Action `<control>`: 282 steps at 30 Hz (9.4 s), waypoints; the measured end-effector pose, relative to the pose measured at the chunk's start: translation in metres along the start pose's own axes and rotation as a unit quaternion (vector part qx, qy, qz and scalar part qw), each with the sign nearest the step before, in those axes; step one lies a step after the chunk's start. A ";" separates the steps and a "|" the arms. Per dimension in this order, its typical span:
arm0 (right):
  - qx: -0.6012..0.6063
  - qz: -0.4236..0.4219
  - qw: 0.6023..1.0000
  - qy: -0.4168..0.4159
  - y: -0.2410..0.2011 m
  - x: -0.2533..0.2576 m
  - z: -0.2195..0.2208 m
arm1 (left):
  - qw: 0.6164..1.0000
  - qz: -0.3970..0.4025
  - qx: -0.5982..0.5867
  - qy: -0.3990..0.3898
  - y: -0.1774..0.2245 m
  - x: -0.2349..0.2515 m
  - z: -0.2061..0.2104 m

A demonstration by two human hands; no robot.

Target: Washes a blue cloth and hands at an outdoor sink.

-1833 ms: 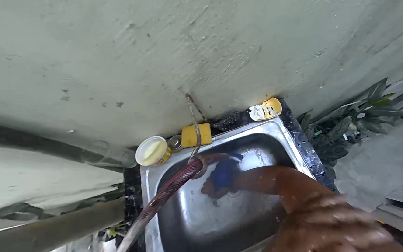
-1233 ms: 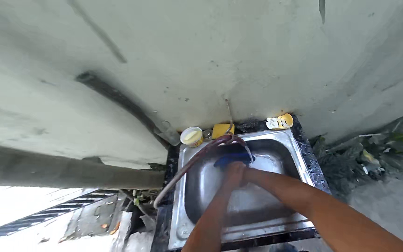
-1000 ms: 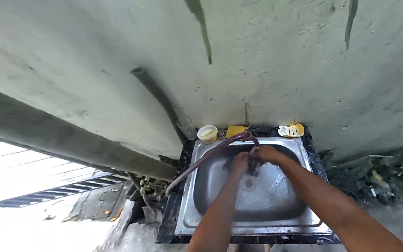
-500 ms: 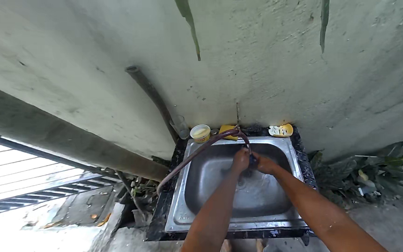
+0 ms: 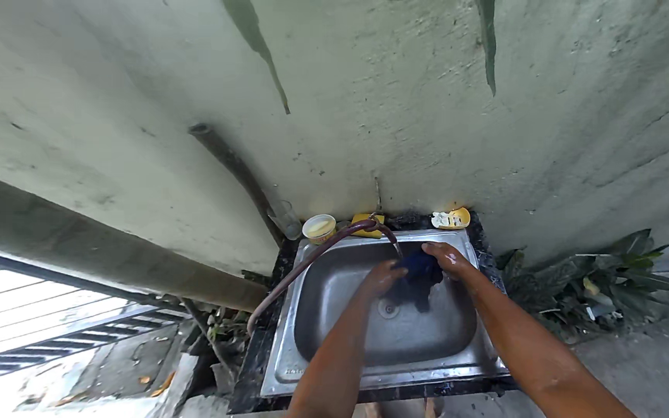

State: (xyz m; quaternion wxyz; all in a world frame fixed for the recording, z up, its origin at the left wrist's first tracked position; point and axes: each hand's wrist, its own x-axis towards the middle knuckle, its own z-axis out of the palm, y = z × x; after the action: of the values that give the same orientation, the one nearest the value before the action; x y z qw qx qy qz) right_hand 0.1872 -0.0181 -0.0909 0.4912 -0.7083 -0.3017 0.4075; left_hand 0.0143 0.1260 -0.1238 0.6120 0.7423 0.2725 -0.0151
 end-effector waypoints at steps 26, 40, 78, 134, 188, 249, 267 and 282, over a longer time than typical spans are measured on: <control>0.234 0.232 0.943 0.034 0.050 -0.006 0.072 | 0.899 -0.028 -0.421 0.116 0.025 0.005 0.021; 0.100 0.107 0.987 0.063 -0.001 0.012 0.099 | 0.894 -0.071 -0.413 0.158 -0.025 0.007 0.032; -0.592 -0.068 0.777 -0.203 -0.127 0.217 0.257 | 0.955 -0.169 -0.223 0.095 -0.074 -0.037 -0.038; -0.354 -0.174 0.918 -0.026 -0.140 0.119 0.221 | 0.882 -0.091 -0.405 0.223 -0.057 -0.033 -0.057; -0.185 -0.031 0.982 0.013 -0.002 0.029 0.207 | 0.841 -0.133 -0.437 0.290 -0.034 -0.072 -0.010; -0.067 0.012 0.969 0.236 -0.041 0.052 0.180 | 0.982 -0.157 -0.084 0.057 -0.061 -0.090 -0.079; 0.015 -0.108 0.992 -0.066 -0.001 0.011 0.200 | 0.843 -0.156 -0.362 0.365 -0.071 -0.043 -0.029; -0.342 -0.008 0.925 0.168 0.035 0.037 0.074 | 0.997 -0.050 0.037 0.040 0.009 0.010 0.016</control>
State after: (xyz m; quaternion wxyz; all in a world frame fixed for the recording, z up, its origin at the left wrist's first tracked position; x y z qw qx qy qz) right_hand 0.1411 0.0344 -0.1478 0.2659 -0.8888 -0.3412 0.1510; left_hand 0.0312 0.1144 -0.1231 0.5715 0.7496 0.3329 -0.0258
